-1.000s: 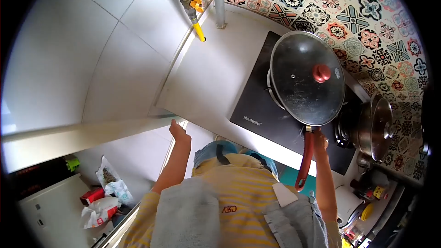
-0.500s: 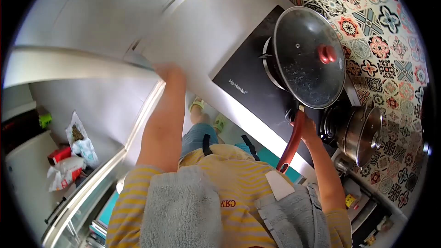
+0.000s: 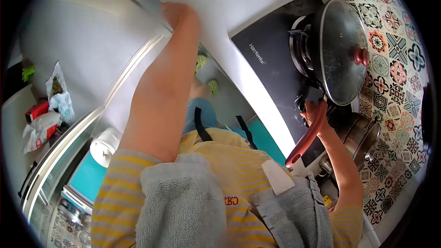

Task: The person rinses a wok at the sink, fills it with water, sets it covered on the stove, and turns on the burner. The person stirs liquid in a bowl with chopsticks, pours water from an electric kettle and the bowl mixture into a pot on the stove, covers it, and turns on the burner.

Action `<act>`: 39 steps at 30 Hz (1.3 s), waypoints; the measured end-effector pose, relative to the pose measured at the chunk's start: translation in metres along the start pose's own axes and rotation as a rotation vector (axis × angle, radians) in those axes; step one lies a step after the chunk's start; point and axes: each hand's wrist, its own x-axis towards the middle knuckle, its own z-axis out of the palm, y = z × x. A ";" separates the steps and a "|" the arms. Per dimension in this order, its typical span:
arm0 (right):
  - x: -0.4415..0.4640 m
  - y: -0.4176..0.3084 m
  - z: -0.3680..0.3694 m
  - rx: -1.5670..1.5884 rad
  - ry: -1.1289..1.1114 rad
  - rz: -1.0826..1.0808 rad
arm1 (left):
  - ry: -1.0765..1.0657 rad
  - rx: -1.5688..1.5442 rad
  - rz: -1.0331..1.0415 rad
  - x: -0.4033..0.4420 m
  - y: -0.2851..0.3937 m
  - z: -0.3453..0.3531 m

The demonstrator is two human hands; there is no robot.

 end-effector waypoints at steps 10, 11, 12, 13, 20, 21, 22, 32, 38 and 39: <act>0.006 -0.005 -0.008 -0.280 -0.061 -0.004 | 0.077 -0.117 0.104 -0.023 -0.015 -0.008; 0.006 -0.006 -0.009 -0.307 -0.044 -0.020 | 0.081 -0.279 0.023 0.004 0.000 0.008; 0.007 -0.006 -0.009 -0.310 -0.073 0.000 | 0.065 -0.325 -0.022 0.003 -0.001 0.007; 0.006 -0.007 -0.010 -0.312 -0.102 0.021 | 0.051 -0.371 -0.068 0.001 -0.003 0.005; 0.007 -0.006 -0.008 -0.335 -0.094 0.031 | 0.003 -0.037 0.054 -0.006 -0.010 -0.004; 0.006 -0.005 -0.007 -0.324 -0.072 0.023 | 0.044 0.037 0.070 -0.008 -0.009 -0.003; 0.006 -0.002 -0.002 -0.320 0.025 -0.031 | 0.086 0.113 0.083 -0.009 -0.009 -0.003; 0.005 -0.012 -0.015 -0.371 -0.140 0.064 | 0.220 -0.112 -0.065 0.026 0.015 0.030; 0.006 -0.010 -0.001 -0.255 -0.180 0.230 | 0.213 0.075 0.170 -0.026 -0.020 -0.004; 0.003 -0.006 0.005 -0.247 -0.141 0.248 | 0.190 0.051 0.215 -0.037 -0.023 -0.013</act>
